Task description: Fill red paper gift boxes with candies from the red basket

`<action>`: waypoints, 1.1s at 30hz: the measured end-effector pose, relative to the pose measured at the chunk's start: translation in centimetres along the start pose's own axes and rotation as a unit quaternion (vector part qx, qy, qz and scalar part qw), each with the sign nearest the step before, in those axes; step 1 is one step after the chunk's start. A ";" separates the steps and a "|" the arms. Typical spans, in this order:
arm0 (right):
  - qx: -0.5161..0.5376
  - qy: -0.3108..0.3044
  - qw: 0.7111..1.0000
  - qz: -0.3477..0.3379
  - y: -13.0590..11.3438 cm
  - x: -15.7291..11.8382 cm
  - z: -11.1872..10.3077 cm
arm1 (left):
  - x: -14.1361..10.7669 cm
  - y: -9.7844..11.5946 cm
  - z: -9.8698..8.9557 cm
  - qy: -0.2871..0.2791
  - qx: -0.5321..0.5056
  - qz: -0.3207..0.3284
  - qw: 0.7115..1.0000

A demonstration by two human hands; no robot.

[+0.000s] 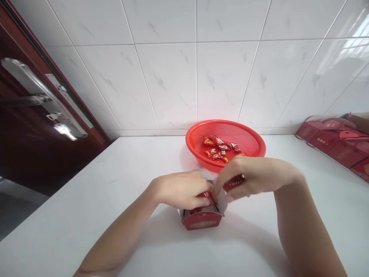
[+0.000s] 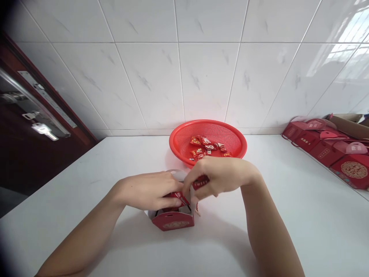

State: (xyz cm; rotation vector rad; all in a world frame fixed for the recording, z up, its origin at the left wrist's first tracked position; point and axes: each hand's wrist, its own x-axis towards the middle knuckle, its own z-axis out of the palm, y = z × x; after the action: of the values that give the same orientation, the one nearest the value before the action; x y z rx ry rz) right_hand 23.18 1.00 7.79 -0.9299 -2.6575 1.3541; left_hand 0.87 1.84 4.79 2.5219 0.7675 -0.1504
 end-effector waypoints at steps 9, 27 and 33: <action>-0.155 -0.085 0.980 0.092 -2.9 0.5 2.3 | -0.4 0.3 -0.8 -0.063 0.043 -0.097 0.992; -0.032 0.046 0.997 -0.055 -1.6 0.2 1.7 | -0.6 0.1 -0.6 -0.007 0.005 -0.036 0.999; 0.199 0.251 0.945 -0.067 -0.5 1.4 0.8 | -1.1 0.6 -1.6 0.241 -0.124 -0.040 0.962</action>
State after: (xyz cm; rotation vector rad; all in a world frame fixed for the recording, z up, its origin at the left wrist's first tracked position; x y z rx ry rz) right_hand 21.53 0.93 7.34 -0.8764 -1.9424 1.3285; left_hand 0.16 1.64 6.66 2.3062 1.0015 0.5212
